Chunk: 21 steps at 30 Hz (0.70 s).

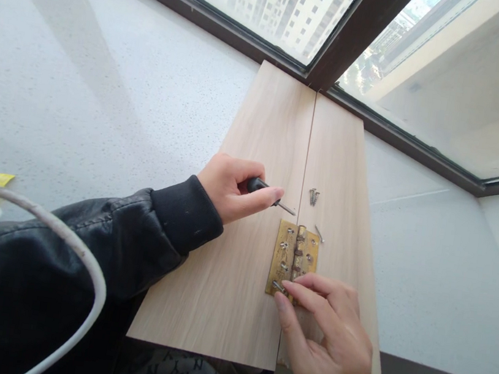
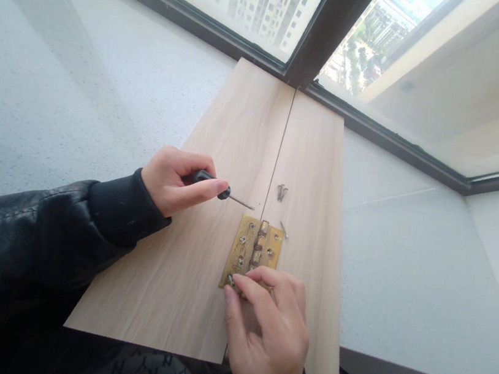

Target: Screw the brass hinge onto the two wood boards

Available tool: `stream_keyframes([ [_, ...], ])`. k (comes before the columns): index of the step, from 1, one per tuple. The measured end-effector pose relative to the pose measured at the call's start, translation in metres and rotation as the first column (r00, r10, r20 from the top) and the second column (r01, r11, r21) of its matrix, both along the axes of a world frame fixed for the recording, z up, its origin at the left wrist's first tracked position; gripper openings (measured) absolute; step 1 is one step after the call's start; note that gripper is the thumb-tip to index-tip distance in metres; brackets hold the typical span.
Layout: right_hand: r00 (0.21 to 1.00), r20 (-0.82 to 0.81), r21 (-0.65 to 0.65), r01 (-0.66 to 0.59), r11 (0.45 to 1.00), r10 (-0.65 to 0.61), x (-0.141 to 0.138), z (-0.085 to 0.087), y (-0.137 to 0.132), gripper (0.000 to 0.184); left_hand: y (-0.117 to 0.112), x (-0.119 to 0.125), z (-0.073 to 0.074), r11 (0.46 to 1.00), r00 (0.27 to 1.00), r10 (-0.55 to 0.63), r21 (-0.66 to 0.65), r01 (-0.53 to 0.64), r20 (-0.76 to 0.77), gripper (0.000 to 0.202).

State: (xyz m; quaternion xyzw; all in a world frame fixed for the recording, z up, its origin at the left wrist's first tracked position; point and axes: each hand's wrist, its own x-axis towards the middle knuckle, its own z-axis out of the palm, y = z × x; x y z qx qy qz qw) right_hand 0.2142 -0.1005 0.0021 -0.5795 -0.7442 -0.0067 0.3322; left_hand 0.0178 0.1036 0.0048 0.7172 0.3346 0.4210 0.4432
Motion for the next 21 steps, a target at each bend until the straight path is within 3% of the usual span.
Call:
stream_keyframes([
  [13,1.0,-0.008,0.018,0.03,0.999,-0.03,0.001,-0.003,0.002,0.013,0.002,0.005,-0.021,0.998,0.996,0.044,0.041,-0.047,0.078,0.042],
  [17,0.999,-0.004,0.019,0.039,0.999,-0.039,0.0,-0.002,0.002,0.006,0.002,0.005,-0.022,0.998,0.996,0.042,0.045,-0.046,0.076,0.043],
  [21,0.999,-0.007,0.021,0.036,0.999,-0.036,0.001,-0.003,0.002,0.01,0.001,0.004,-0.021,0.998,0.997,0.046,0.044,-0.049,0.07,0.043],
])
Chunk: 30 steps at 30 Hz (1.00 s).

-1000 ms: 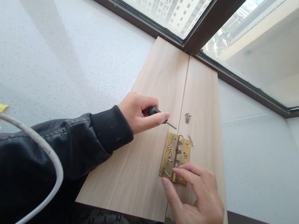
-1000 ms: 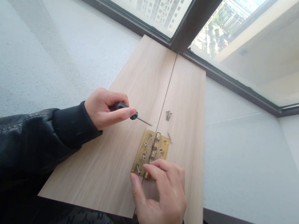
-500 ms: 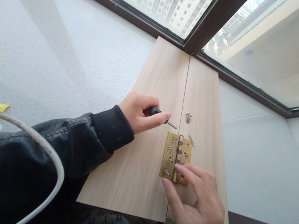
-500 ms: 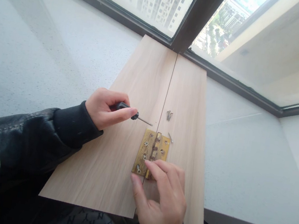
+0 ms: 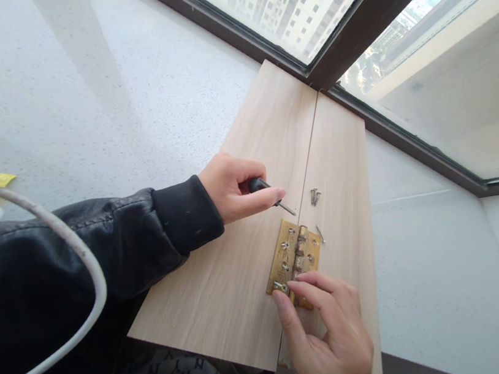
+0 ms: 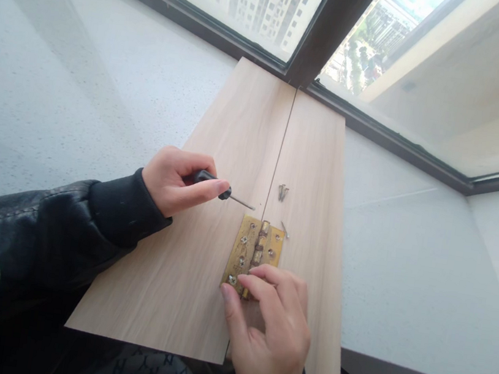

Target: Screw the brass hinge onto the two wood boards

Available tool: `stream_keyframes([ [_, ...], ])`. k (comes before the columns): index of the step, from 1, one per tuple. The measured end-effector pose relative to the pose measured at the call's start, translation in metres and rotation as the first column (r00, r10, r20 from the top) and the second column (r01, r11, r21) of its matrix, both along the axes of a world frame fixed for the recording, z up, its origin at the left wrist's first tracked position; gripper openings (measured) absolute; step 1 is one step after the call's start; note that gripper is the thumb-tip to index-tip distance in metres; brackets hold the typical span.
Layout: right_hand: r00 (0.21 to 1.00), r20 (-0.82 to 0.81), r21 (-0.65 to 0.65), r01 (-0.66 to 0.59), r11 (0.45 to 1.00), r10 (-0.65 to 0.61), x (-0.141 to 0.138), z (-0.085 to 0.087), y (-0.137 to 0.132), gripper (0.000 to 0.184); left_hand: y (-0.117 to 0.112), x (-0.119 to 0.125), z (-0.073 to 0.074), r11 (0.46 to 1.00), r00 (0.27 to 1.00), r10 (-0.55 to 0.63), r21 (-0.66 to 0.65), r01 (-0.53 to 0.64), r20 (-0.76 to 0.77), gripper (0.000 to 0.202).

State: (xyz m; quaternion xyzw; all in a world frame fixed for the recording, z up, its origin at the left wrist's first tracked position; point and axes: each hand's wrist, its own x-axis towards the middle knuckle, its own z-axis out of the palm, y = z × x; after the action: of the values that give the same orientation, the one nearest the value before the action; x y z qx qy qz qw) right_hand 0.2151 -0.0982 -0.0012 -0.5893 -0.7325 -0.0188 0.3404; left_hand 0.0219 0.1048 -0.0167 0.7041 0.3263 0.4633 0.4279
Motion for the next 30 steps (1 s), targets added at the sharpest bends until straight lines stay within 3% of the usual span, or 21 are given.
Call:
stream_keyframes([
  [19,1.0,-0.023,0.004,0.017,1.0,-0.017,-0.001,0.0,0.0,0.006,-0.001,0.001,0.002,1.0,1.0,-0.008,-0.006,0.008,0.006,0.042],
  [30,0.998,-0.034,0.006,0.049,0.999,-0.048,-0.006,-0.002,0.003,0.008,-0.001,-0.007,0.023,0.996,0.994,-0.08,-0.041,0.077,-0.079,0.039],
])
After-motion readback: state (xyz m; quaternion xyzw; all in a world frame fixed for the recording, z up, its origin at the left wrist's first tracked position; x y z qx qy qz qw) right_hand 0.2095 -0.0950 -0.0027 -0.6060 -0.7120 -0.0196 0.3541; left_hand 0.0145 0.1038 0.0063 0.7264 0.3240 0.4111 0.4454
